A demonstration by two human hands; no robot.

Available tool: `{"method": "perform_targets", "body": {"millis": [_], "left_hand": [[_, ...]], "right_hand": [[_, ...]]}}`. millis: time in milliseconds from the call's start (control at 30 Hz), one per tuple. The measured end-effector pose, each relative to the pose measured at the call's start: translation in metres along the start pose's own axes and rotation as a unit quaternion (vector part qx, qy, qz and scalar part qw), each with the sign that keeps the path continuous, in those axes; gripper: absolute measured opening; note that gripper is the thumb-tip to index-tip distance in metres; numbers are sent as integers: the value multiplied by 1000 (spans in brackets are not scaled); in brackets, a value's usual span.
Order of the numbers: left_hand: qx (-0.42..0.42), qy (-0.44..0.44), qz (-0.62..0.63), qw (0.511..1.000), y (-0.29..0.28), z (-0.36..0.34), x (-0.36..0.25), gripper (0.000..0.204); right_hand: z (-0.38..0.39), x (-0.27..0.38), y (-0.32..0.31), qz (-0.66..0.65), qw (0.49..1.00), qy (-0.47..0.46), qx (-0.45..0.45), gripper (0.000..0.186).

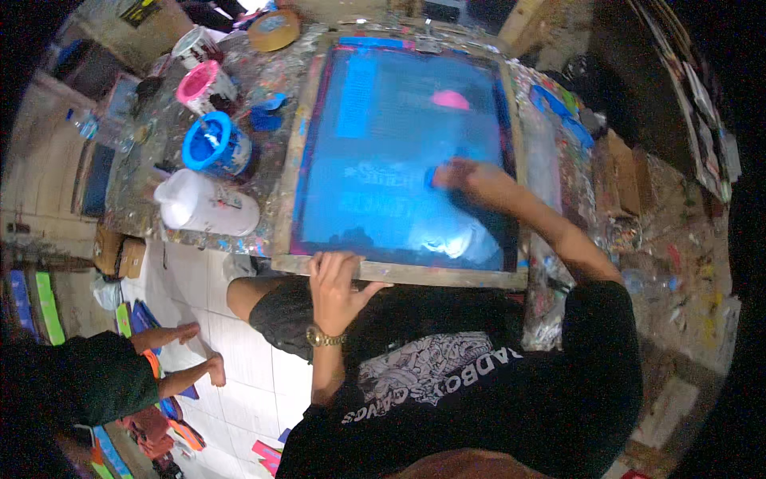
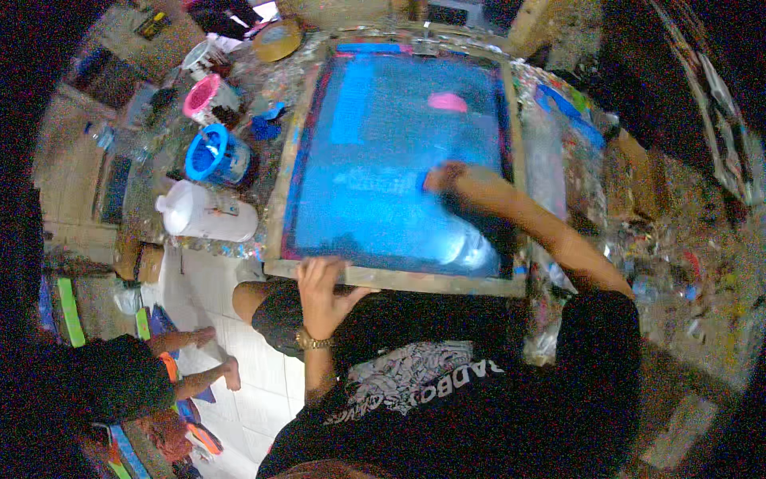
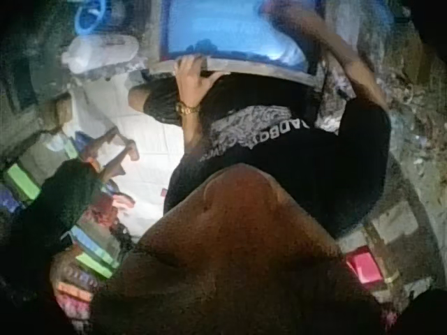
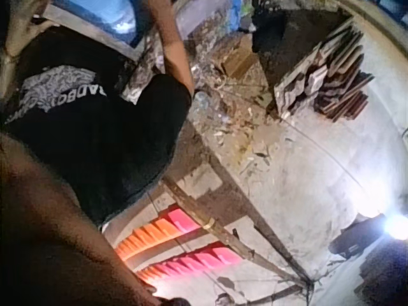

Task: The person screen prints onto a sheet using a screen and a squeegee, then scrapes ink off the squeegee into a container. Afterward, the person pours liquid from a bottle onto a cloth and wipes the screen clean.

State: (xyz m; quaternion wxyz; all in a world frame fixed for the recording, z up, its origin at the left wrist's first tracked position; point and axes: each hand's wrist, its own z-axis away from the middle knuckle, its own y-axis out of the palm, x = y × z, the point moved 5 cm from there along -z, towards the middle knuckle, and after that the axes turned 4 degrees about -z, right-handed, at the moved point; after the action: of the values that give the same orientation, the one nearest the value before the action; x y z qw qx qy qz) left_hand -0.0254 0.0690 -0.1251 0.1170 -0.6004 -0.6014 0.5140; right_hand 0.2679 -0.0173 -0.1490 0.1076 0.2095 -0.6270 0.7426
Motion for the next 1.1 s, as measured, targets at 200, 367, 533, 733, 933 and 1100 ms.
{"method": "perform_targets", "body": {"millis": [200,367,533,733,933,1100], "left_hand": [[5,-5,-22,1000,4,0,2,53],[2,0,-30,1000,4,0,0,52],[3,2,-34,999,3,2,-3,52],[-1,3,-34,999,4,2,-2,53],[-6,10,-41,999,4,-2,-2,56],[3,14,-39,999,4,-4,-3,58]], "right_hand": [[45,37,12,-36,998,1,55,28],[66,32,28,42,998,-2,38,22],[70,35,8,24,991,-70,113,24],[48,78,25,-42,978,-200,36,26],[87,4,12,109,978,-180,-15,23],[0,-90,-8,154,974,109,-125,29]]}}
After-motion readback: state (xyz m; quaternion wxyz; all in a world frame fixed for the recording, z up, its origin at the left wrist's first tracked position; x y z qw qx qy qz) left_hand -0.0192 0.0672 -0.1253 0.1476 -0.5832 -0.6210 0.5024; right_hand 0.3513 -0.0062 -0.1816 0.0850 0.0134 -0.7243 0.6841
